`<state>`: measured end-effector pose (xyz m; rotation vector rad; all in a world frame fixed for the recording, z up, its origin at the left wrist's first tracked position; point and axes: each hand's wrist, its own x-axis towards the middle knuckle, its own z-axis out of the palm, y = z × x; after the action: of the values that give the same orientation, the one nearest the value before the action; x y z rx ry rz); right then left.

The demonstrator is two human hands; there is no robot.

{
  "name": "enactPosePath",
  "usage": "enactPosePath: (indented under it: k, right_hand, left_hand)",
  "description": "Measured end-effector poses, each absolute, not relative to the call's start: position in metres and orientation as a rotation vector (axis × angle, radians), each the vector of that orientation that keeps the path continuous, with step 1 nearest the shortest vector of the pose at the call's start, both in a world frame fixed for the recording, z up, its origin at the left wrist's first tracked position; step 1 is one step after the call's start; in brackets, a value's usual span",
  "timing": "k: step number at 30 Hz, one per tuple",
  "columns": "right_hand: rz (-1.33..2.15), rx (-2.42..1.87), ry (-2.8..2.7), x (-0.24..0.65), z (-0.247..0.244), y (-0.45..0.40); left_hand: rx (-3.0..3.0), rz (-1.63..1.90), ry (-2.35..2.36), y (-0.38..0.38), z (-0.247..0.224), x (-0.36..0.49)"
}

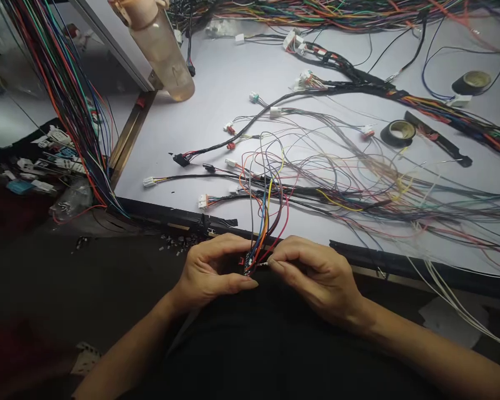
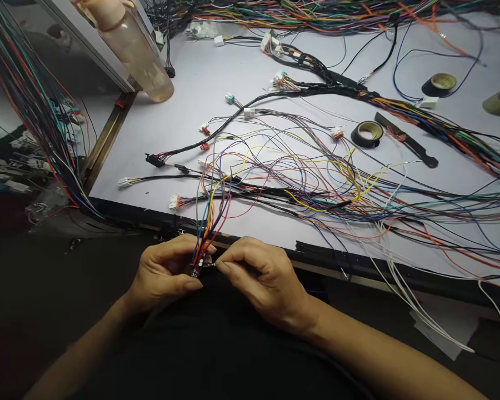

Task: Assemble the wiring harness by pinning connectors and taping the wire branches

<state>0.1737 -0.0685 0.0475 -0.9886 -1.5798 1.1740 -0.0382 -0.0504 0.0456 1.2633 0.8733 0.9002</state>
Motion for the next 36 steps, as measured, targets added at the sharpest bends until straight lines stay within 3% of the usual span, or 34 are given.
enactPosePath:
  k: [13,36]
  right_hand:
    - [1.116,-0.974,-1.586,0.17,0.05,-0.063]
    - [1.006,-1.069,-1.74,0.175,0.055,-0.069]
  left_hand:
    - [1.126,0.847,0.876,-0.048,0.041,-0.039]
    - [1.856,1.016,0.796,-0.045,0.047,-0.034]
